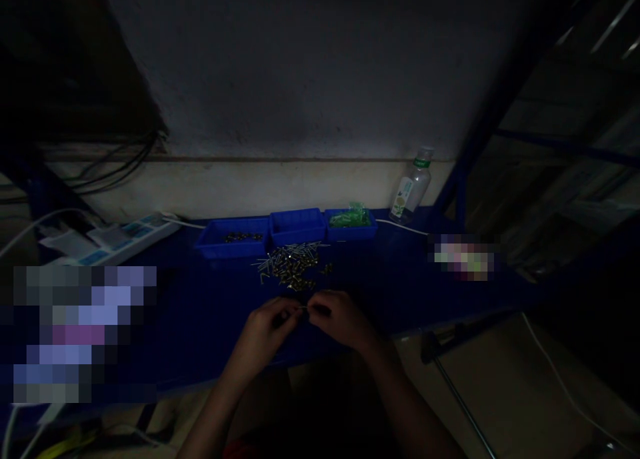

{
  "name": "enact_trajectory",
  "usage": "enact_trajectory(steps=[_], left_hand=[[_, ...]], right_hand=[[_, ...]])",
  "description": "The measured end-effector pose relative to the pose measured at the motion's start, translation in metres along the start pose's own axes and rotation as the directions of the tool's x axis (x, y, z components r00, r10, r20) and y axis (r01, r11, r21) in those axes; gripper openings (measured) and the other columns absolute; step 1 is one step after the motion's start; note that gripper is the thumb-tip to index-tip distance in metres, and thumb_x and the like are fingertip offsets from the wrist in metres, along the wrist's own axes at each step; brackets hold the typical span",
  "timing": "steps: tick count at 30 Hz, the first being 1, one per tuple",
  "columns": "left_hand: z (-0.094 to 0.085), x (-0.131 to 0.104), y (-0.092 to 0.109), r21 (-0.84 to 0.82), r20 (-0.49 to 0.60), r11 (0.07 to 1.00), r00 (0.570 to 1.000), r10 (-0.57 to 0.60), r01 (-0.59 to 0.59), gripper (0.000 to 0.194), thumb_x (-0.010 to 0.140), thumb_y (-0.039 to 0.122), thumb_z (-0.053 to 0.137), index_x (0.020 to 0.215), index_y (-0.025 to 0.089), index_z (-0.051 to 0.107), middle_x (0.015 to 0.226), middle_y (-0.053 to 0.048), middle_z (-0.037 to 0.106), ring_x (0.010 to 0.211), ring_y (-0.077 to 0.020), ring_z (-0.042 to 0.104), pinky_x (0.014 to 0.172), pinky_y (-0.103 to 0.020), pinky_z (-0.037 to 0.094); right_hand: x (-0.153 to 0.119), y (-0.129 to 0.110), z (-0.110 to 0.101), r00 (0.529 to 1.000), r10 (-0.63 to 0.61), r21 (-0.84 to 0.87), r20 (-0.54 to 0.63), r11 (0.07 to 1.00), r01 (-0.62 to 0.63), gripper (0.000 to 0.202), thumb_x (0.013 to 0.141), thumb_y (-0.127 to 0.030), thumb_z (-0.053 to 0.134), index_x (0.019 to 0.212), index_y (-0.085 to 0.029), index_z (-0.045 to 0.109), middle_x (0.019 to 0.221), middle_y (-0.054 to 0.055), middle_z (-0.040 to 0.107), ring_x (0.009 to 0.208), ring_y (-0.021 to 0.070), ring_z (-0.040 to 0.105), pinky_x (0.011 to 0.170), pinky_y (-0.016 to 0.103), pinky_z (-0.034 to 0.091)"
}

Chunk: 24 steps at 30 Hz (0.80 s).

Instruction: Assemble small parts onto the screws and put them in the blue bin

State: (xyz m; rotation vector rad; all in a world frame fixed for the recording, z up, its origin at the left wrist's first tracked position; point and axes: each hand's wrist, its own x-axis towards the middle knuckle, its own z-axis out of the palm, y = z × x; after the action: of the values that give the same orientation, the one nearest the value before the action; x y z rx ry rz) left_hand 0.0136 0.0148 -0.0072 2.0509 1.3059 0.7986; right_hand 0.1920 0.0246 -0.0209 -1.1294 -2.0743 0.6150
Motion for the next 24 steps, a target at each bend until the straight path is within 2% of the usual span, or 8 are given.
enact_trajectory(steps=[4, 9, 13, 16, 24], left_hand=[[-0.0008, -0.0013, 0.0016, -0.030, -0.021, 1.000, 1.000, -0.001, 0.001, 0.021, 0.082, 0.030, 0.052, 0.094, 0.017, 0.063, 0.082, -0.002, 0.064, 0.072, -0.0145, 0.059, 0.067, -0.024, 0.045], [0.0001, -0.0027, -0.0010, -0.051, -0.007, 0.998, 0.999, 0.048, -0.048, 0.020, 0.082, 0.029, 0.053, 0.094, 0.018, 0.064, 0.083, -0.002, 0.064, 0.074, -0.0143, 0.058, 0.069, -0.024, 0.045], [0.0008, -0.0034, -0.0017, -0.066, -0.004, 0.996, 0.998, 0.066, -0.066, 0.021, 0.082, 0.029, 0.053, 0.097, 0.018, 0.064, 0.084, -0.003, 0.064, 0.075, -0.0143, 0.058, 0.069, -0.024, 0.045], [0.0001, -0.0039, 0.0019, -0.057, -0.024, 0.997, 0.998, 0.052, -0.053, 0.022, 0.083, 0.031, 0.052, 0.096, 0.018, 0.064, 0.083, -0.003, 0.064, 0.074, -0.0141, 0.058, 0.069, -0.025, 0.045], [-0.0029, -0.0019, 0.0064, -0.038, -0.040, 0.999, 0.999, 0.012, -0.013, 0.021, 0.081, 0.031, 0.053, 0.090, 0.016, 0.065, 0.082, -0.004, 0.065, 0.073, -0.0150, 0.059, 0.068, -0.025, 0.046]], right_hand=[[0.0001, 0.0009, 0.0019, 1.000, -0.013, -0.041, 0.004, 0.999, 0.013, 0.009, 0.078, -0.014, 0.054, 0.075, -0.018, 0.061, 0.072, -0.001, 0.058, 0.067, 0.0098, 0.053, 0.063, 0.020, 0.036], [-0.0003, 0.0003, 0.0019, 1.000, -0.015, -0.087, 0.020, 0.996, 0.017, 0.012, 0.077, -0.013, 0.055, 0.066, -0.017, 0.058, 0.067, -0.002, 0.054, 0.066, 0.0095, 0.051, 0.061, 0.020, 0.034], [-0.0004, -0.0001, 0.0000, 0.999, -0.030, -0.039, 0.031, 0.999, 0.031, 0.006, 0.077, -0.014, 0.057, 0.076, -0.018, 0.061, 0.072, -0.001, 0.057, 0.070, 0.0105, 0.053, 0.065, 0.020, 0.036], [-0.0005, 0.0000, -0.0008, 0.999, -0.034, 0.011, 0.034, 0.999, 0.034, 0.009, 0.081, -0.016, 0.055, 0.082, -0.019, 0.063, 0.079, 0.000, 0.061, 0.076, 0.0113, 0.055, 0.069, 0.021, 0.039], [0.0001, 0.0015, 0.0018, 1.000, 0.021, 0.015, 0.013, 1.000, -0.022, 0.010, 0.082, -0.017, 0.055, 0.083, -0.020, 0.065, 0.080, 0.000, 0.063, 0.075, 0.0111, 0.058, 0.070, 0.021, 0.041]])
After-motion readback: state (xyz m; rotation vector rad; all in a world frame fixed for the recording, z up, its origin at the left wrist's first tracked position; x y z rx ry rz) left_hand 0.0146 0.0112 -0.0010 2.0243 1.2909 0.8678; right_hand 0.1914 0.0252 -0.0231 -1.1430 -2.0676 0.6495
